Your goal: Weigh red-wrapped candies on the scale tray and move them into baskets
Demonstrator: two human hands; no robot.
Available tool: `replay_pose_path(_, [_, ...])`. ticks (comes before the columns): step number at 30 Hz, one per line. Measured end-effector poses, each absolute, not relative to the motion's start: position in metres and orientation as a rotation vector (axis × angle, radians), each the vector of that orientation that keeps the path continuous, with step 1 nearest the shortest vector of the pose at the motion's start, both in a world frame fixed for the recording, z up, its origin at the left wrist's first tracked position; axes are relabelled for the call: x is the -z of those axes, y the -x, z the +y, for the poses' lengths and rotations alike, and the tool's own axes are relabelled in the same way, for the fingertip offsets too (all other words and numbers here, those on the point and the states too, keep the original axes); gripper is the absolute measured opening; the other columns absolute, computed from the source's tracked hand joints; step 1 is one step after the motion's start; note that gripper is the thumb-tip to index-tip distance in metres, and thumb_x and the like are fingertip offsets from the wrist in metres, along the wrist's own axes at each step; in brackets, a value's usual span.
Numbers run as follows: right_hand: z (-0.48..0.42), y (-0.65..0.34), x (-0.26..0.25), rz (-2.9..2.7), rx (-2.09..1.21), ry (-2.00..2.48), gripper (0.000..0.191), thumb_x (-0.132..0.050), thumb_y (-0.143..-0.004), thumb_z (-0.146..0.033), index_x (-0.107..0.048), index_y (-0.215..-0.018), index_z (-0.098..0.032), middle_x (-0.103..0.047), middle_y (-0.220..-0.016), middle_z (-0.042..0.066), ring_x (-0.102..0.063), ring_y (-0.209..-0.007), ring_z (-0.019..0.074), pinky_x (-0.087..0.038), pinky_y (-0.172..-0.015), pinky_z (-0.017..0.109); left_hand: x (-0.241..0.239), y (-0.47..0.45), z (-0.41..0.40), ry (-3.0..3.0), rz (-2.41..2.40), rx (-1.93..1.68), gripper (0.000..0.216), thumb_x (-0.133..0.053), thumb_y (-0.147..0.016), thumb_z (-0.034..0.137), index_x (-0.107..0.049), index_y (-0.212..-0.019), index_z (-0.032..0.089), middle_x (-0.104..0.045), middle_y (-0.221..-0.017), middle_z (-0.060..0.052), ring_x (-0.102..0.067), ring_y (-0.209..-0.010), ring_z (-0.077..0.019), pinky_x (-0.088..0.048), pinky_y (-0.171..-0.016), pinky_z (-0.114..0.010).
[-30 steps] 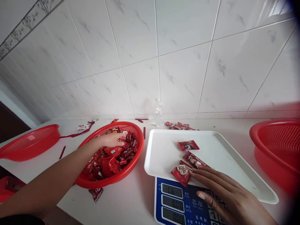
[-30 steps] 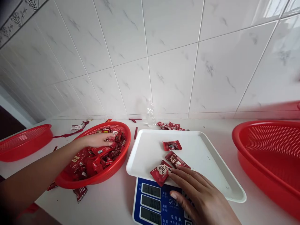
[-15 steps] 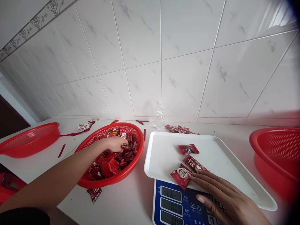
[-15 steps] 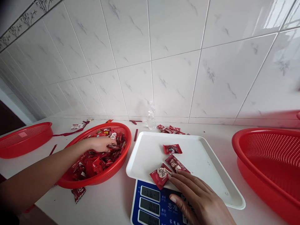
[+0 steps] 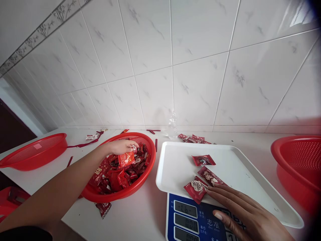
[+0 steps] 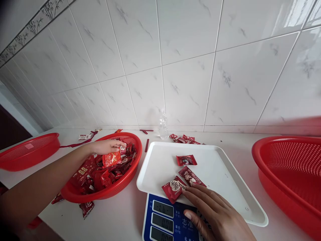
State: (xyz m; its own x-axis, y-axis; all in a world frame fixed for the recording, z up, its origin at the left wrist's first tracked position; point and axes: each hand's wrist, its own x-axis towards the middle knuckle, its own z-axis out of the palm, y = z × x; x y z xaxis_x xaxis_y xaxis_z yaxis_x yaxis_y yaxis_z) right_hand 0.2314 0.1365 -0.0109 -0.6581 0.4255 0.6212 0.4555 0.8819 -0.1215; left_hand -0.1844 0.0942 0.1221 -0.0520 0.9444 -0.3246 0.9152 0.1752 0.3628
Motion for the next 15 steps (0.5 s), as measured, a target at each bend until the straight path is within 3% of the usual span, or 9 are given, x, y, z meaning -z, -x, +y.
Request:
replay_pose_path(5, [0.135, -0.230, 0.009, -2.386, 0.087, 0.638, 0.039, -0.050, -0.086, -0.048, -0.057, -0.122, -0.033, -0.064, -0.119, -0.001, -0.061, -0.107, 0.0235, -0.058, -0.082, 0.038, -0.126, 0.170, 0.098, -1.730, 1.927, -0.326, 0.033, -0.050, -0.084, 0.036, -0.059, -0.113, 0.025, -0.059, -0.123, -0.001, -0.052, -0.114, -0.0188, -0.039, -0.096, -0.029])
replay_pose_path(9, [0.133, -0.228, 0.003, -2.376, 0.089, 0.613, 0.038, -0.052, -0.085, -0.048, -0.059, -0.119, -0.032, -0.067, -0.114, 0.000, -0.063, -0.103, 0.0236, -0.059, -0.078, 0.037, -0.129, 0.140, 0.109, -1.639, 1.774, -0.620, 0.030, -0.055, -0.082, 0.033, -0.058, -0.108, 0.019, -0.061, -0.118, -0.007, -0.057, -0.108, -0.0187, -0.044, -0.093, -0.031])
replay_pose_path(12, [0.134, -0.229, 0.002, -2.363, 0.059, 0.625, 0.038, -0.052, -0.085, -0.048, -0.060, -0.118, -0.032, -0.067, -0.114, 0.000, -0.064, -0.103, 0.0238, -0.059, -0.079, 0.036, -0.130, 0.113, 0.118, -1.555, 1.656, -0.750, 0.039, -0.057, -0.083, 0.029, -0.050, -0.119, 0.017, -0.057, -0.124, -0.011, -0.058, -0.107, -0.0189, -0.045, -0.091, -0.033])
replay_pose_path(15, [0.134, -0.230, 0.002, -2.357, 0.030, 0.629, 0.037, -0.053, -0.084, -0.047, -0.061, -0.118, -0.033, -0.067, -0.114, 0.000, -0.063, -0.103, 0.0236, -0.058, -0.080, 0.035, -0.127, 0.089, 0.122, -1.677, 1.554, -0.632, 0.054, -0.057, -0.084, 0.033, -0.039, -0.133, 0.022, -0.049, -0.135, -0.011, -0.051, -0.118, -0.0203, -0.042, -0.098, -0.035])
